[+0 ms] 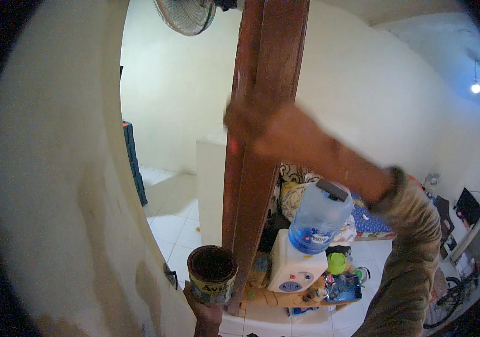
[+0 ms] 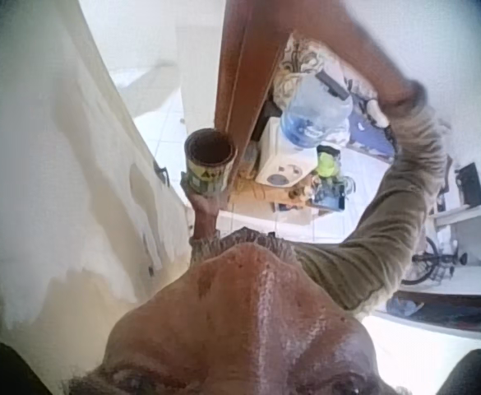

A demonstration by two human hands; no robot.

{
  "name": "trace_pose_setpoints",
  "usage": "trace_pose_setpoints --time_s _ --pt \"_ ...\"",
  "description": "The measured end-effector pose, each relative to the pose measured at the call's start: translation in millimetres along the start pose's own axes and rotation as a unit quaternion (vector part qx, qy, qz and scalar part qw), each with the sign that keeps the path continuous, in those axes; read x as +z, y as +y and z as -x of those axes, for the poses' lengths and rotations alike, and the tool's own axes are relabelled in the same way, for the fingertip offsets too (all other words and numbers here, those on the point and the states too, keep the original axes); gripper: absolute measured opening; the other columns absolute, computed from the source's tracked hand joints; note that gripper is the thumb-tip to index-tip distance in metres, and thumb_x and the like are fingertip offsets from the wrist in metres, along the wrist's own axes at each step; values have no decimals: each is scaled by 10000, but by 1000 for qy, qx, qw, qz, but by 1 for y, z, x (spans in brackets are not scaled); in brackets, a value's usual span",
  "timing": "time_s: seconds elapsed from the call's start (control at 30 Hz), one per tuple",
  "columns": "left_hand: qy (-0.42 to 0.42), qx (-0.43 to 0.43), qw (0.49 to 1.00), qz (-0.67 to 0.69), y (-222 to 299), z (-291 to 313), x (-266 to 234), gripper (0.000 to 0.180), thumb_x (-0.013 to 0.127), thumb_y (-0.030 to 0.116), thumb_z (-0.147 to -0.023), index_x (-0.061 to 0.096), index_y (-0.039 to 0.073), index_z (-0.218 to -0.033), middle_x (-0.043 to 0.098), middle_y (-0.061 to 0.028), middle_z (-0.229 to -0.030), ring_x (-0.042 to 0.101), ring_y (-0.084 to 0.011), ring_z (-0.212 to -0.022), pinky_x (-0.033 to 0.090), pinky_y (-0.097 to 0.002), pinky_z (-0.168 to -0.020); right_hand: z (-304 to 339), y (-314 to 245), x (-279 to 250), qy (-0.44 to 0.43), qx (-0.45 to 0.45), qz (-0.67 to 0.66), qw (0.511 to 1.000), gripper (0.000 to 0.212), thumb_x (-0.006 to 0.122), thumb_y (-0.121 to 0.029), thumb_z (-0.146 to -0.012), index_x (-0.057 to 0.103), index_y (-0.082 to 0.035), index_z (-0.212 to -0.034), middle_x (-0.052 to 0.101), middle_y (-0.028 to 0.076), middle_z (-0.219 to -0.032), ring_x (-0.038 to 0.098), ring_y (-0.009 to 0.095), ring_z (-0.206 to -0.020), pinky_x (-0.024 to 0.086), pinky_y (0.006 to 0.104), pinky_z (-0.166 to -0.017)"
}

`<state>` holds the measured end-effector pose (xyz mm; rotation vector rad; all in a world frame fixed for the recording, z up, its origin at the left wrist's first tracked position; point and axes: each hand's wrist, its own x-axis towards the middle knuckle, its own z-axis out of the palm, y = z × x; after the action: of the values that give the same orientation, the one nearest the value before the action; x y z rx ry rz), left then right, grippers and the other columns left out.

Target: The person paints a wooden door frame with brown paint using a brush, dipping the brush into a handheld paint can between strokes.

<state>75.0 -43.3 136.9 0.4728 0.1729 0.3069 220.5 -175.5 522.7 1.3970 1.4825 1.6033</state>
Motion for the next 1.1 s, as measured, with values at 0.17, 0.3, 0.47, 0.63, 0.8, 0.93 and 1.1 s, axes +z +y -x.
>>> trace_pose_setpoints --time_s 0.17,0.3,0.47,0.63,0.8,0.93,1.1 --pt "-8 -26 998 64 -9 -12 -18 634 387 561 -976 453 108 -1413 545 -138 -1367 549 -337 -1231 457 -525 -1035 10 -15 -22 -36 174 -248 952 168 623 -131 -865 620 -33 -1002 641 129 -985 666 291 -815 572 383 -658" --pt "6 -28 995 95 -19 -16 -29 650 400 573 -967 468 99 -1407 554 -135 -1366 548 -334 -1233 452 -522 -1041 -30 62 -34 -59 327 -112 936 191 594 -213 -926 587 -26 -966 637 264 -921 639 460 -756 523 525 -608" --pt "-15 -56 993 102 -21 -10 -17 654 400 581 -966 485 96 -1397 564 -131 -1361 550 -332 -1236 460 -513 -1035 -93 164 -58 21 142 111 983 81 632 -52 -878 589 15 -894 641 151 -833 630 280 -693 524 383 -620" --pt "-14 -17 995 101 -21 -15 -21 665 399 595 -961 480 104 -1403 565 -128 -1360 560 -330 -1221 471 -501 -1023 -94 145 -65 -84 28 136 987 132 650 -123 -892 628 5 -871 662 131 -840 658 264 -760 543 366 -668" --pt "3 -47 996 72 -14 -11 -19 721 320 643 -962 450 99 -1417 572 -137 -1329 573 -338 -1195 487 -523 -978 -74 115 -62 -55 57 -139 987 169 631 -160 -936 625 8 -944 661 128 -810 673 264 -822 543 381 -651" --pt "-7 -72 994 79 -17 -8 -14 708 323 636 -969 452 100 -1414 579 -134 -1322 590 -336 -1169 508 -541 -942 -75 102 -62 -22 256 -92 962 179 640 -172 -937 618 5 -933 651 125 -817 662 274 -750 525 387 -659" --pt "-11 -34 998 53 -1 4 -5 692 319 630 -973 450 113 -1415 577 -132 -1325 618 -331 -1125 544 -591 -856 -27 60 -16 -84 113 9 990 180 651 -94 -842 631 -44 -1015 662 160 -990 656 302 -763 521 379 -626"
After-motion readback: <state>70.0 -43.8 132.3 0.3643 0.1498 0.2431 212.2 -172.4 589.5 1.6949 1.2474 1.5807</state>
